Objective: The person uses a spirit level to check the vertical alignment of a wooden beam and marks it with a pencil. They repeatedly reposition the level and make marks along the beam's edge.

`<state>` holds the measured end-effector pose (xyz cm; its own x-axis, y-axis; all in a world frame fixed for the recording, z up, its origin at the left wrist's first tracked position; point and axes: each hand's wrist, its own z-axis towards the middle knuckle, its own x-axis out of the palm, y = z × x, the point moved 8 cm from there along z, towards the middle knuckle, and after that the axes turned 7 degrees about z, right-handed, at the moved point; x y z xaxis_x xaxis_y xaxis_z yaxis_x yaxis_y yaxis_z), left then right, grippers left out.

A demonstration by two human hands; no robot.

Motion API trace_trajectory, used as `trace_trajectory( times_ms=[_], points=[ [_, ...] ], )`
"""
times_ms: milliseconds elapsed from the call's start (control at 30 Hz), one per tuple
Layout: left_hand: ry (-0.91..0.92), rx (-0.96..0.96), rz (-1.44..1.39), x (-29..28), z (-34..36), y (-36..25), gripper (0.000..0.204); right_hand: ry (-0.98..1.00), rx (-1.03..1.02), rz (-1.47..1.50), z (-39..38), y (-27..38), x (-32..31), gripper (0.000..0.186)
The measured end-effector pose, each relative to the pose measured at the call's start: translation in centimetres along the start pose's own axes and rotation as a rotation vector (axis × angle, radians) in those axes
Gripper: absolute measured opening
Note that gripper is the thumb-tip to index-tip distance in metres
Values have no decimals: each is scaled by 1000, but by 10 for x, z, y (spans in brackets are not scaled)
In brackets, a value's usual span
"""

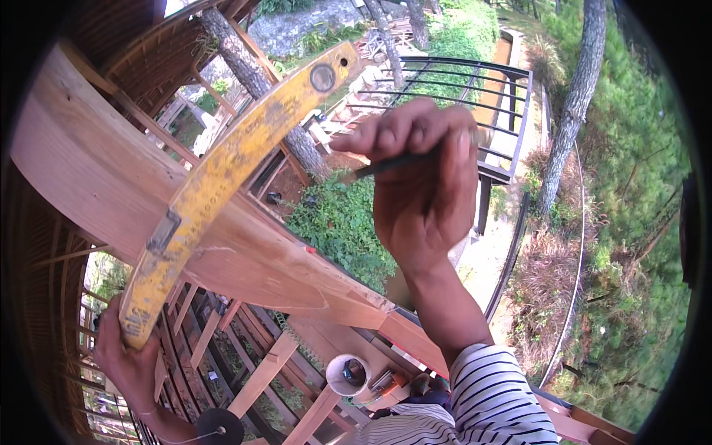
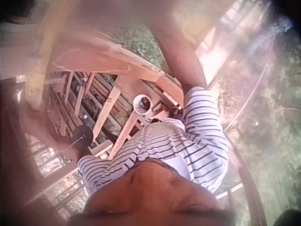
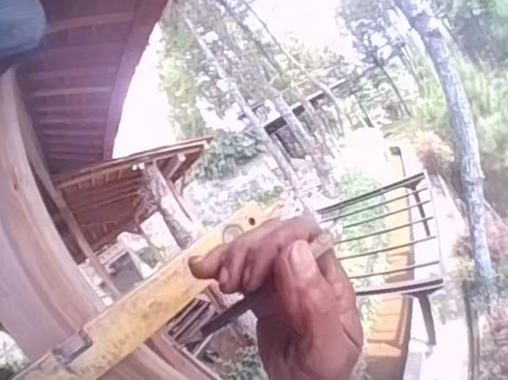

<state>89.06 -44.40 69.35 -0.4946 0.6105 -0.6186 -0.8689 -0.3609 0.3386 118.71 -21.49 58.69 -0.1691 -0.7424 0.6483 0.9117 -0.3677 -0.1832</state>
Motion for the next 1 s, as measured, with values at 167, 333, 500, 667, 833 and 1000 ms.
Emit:
trace_trajectory(
  times_ms=[167, 333, 500, 667, 833, 1000],
  points=[
    [154, 2, -130, 49, -64, -21, 55, -811, 588, -338, -278, 47, -153, 20],
    [714, -708, -684, 129, -245, -2, 54, -1049, 1138, -474, -477, 48, -176, 27],
    [997, -461, -761, 213, -326, -9, 65, -442, 934, -164, -438, 2, -145, 62],
    [467, 27, -417, 181, -335, -32, 66, -459, 789, 101, -306, -19, -61, 84],
    [628, -156, -542, 216, -404, -31, 63, -331, 1005, -73, -324, -40, -3, 38],
    [487, -237, -647, 228, -430, -76, 59, 50, 1068, -443, -336, -73, 48, 65]
  ],
)
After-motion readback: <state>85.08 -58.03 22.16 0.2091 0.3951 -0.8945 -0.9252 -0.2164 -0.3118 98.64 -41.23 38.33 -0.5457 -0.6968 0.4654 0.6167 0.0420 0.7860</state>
